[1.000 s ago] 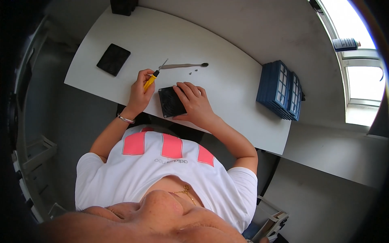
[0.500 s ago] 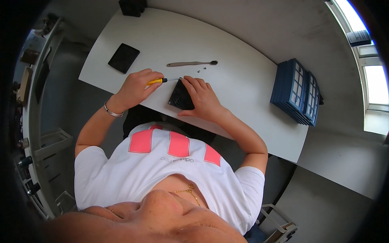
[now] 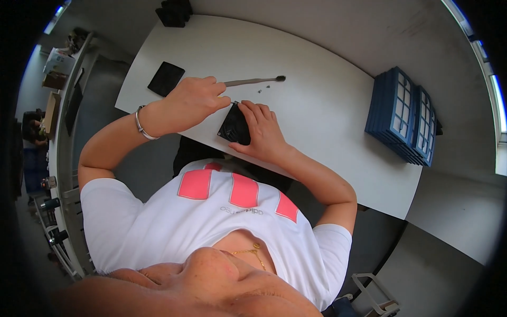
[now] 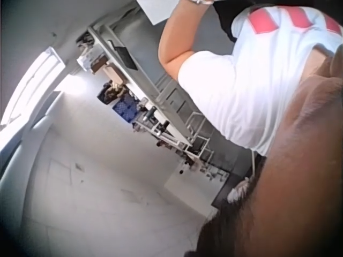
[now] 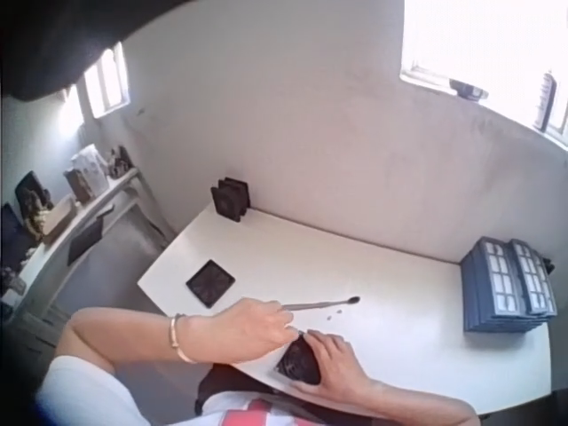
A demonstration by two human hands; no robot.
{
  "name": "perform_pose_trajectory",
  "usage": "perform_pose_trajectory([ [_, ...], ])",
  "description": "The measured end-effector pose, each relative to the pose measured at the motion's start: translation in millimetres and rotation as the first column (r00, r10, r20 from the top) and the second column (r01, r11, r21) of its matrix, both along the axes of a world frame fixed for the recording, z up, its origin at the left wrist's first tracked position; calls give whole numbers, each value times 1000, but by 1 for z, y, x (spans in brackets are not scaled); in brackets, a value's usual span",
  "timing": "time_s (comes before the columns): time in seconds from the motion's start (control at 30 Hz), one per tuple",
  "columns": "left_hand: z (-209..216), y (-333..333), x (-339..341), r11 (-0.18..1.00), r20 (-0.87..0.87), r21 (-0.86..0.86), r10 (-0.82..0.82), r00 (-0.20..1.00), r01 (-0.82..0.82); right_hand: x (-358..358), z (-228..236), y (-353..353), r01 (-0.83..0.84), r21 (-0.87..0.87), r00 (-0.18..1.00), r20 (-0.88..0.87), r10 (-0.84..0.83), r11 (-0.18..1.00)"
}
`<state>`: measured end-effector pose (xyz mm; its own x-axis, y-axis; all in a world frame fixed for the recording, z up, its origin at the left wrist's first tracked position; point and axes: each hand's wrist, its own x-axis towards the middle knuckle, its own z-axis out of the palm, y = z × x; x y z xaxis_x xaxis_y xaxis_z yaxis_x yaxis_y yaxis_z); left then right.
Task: The recorder uses a screwdriver to remove screws and a grill from a small black computer fan.
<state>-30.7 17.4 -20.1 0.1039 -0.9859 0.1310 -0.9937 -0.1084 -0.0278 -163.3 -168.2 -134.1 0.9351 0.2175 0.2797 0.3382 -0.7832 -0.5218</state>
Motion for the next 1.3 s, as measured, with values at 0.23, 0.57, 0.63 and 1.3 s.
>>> perform_pose_trajectory([
  [0.23, 9, -27, 6, 985, 84, 157, -84, 993, 70, -1, -5, 0, 1, 8, 1000, -2, -1, 1000],
  [0.57, 19, -72, 26, 872, -108, 481, 155, 982, -85, -3, -1, 5, 32, -27, 999, -22, -33, 999],
  [0.63, 21, -83, 42, 792, -112, 589, 278, 954, -162, -3, -1, 5, 31, -38, 999, -22, -32, 999],
  [1.3, 24, -65, -13, 739, 495, 620, -630, 598, 265, -11, 3, 0, -132, -208, 991, -18, 131, 969],
])
